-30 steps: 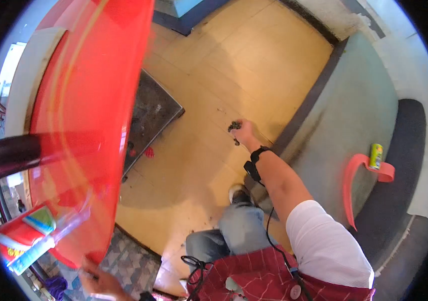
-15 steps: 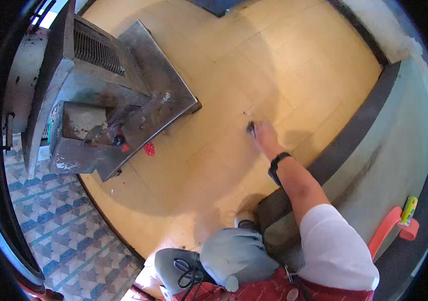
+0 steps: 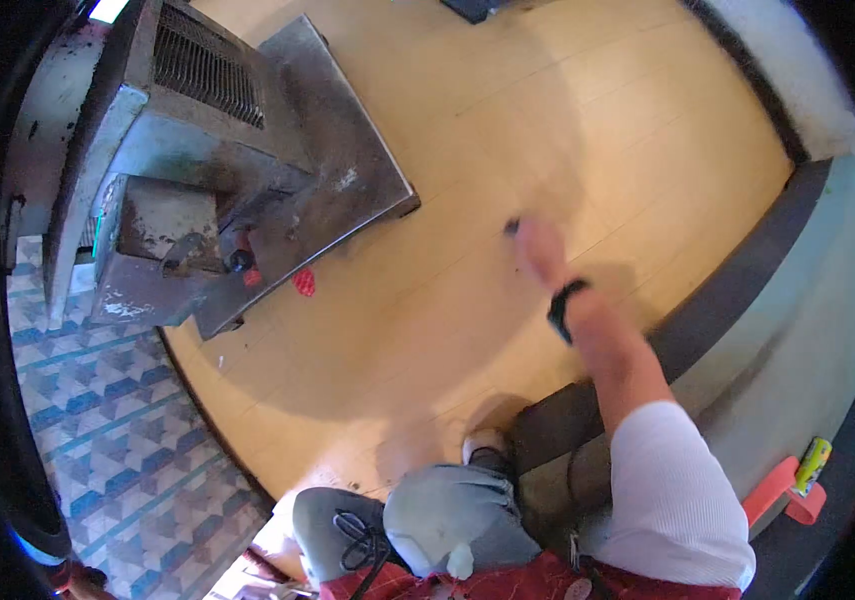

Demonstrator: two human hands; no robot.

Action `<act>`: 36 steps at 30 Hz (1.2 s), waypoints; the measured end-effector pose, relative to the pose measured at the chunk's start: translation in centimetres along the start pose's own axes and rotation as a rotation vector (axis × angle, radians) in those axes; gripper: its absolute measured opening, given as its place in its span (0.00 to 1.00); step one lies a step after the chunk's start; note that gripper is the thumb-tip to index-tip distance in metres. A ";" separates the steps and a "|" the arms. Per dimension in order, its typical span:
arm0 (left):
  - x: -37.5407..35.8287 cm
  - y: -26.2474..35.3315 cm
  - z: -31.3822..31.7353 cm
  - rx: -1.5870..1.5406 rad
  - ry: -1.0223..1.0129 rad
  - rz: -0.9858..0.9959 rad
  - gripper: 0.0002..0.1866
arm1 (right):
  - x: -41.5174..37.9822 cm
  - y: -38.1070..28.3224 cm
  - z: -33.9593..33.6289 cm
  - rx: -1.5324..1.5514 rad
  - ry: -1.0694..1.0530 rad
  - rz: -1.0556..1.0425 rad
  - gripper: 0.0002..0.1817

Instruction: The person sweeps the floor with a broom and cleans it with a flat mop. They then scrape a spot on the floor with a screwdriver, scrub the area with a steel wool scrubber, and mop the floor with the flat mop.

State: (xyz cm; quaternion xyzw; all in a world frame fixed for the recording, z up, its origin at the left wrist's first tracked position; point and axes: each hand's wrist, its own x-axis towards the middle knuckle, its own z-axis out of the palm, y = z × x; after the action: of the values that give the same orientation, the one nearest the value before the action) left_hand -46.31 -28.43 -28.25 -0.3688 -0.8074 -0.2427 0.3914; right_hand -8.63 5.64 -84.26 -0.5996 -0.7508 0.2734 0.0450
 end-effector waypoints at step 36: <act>-0.1 -1.8 -1.7 0.146 -0.015 0.005 0.15 | 6.8 2.0 -5.3 -0.037 -0.051 0.242 0.13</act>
State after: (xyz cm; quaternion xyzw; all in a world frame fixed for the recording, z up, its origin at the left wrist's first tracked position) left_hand -46.95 -30.73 -27.51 -0.3430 -0.8249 -0.1795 0.4118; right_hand -6.69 14.07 -82.44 -0.6793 -0.6789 0.2780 -0.0184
